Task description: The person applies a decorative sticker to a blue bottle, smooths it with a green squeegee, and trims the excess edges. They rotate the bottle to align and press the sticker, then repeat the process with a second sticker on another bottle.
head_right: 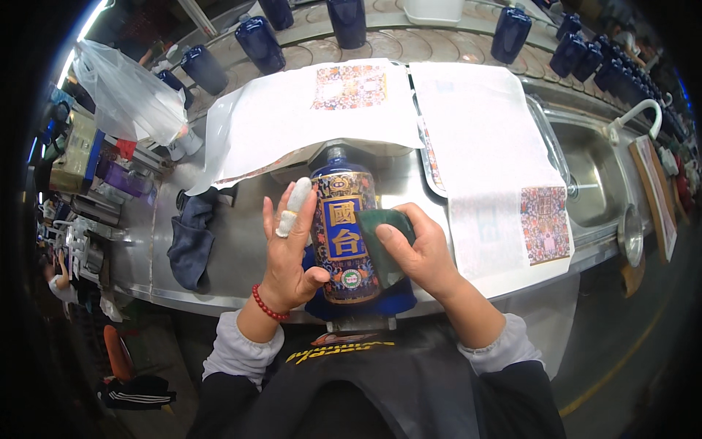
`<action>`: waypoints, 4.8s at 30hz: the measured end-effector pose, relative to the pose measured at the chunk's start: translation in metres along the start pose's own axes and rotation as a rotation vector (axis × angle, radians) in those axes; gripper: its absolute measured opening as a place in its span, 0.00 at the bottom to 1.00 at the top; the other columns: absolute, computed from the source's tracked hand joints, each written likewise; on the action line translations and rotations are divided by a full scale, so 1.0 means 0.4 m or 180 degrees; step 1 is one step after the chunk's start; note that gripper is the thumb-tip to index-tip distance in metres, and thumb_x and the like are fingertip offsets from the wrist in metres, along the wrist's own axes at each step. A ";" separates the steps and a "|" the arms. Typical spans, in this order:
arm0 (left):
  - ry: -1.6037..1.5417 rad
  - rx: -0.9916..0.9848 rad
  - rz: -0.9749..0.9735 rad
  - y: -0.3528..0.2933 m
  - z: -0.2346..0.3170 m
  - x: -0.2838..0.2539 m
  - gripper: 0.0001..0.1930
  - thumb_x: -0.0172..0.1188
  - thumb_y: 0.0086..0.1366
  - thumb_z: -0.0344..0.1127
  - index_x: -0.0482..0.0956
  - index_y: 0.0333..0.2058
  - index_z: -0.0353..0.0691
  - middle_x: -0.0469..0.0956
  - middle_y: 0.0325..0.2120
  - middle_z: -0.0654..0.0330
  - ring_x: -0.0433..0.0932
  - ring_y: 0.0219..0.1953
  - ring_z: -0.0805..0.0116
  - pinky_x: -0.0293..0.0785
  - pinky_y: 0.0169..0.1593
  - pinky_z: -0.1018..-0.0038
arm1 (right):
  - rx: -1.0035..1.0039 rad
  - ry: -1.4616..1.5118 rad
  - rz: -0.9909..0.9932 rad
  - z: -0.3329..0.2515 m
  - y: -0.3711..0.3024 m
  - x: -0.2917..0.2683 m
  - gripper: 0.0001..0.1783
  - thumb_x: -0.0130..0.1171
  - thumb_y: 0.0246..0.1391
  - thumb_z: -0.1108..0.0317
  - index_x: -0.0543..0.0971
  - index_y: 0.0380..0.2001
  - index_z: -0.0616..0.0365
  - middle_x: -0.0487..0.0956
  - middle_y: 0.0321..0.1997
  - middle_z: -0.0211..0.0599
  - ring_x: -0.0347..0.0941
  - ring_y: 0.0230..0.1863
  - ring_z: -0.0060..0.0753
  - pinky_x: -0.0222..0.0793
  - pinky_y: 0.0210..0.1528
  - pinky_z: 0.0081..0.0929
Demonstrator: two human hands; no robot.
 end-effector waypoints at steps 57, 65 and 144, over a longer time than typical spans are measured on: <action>0.1183 0.0526 -0.0707 -0.086 0.191 0.037 0.31 0.64 0.62 0.41 0.73 0.64 0.42 0.74 0.62 0.51 0.64 0.70 0.50 0.42 0.75 0.49 | 0.0054 0.0930 0.0373 0.027 -0.039 0.008 0.11 0.59 0.66 0.63 0.78 0.42 0.61 0.80 0.34 0.27 0.71 0.35 0.12 0.68 0.36 0.14; 0.0428 -0.0305 -0.0059 -0.052 0.133 0.012 0.57 0.46 0.62 0.78 0.58 0.69 0.24 0.61 0.67 0.34 0.54 0.72 0.33 0.36 0.73 0.42 | 0.0131 0.1040 0.0300 0.031 -0.039 0.009 0.11 0.59 0.67 0.61 0.76 0.41 0.60 0.78 0.33 0.24 0.69 0.33 0.11 0.68 0.35 0.15; 0.1005 0.0909 -0.0264 -0.142 0.165 0.053 0.38 0.39 0.70 0.71 0.81 0.57 0.45 0.81 0.55 0.59 0.68 0.68 0.54 0.25 0.75 0.44 | -0.0176 0.0920 0.0480 0.042 -0.037 0.018 0.14 0.60 0.67 0.62 0.77 0.47 0.62 0.81 0.38 0.28 0.73 0.38 0.14 0.71 0.41 0.16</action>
Point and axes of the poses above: each hand's wrist, its own y-axis towards the middle knuckle, its own x-axis out of the palm, z = x × y, the point moved 2 cm from there along y, towards the middle knuckle
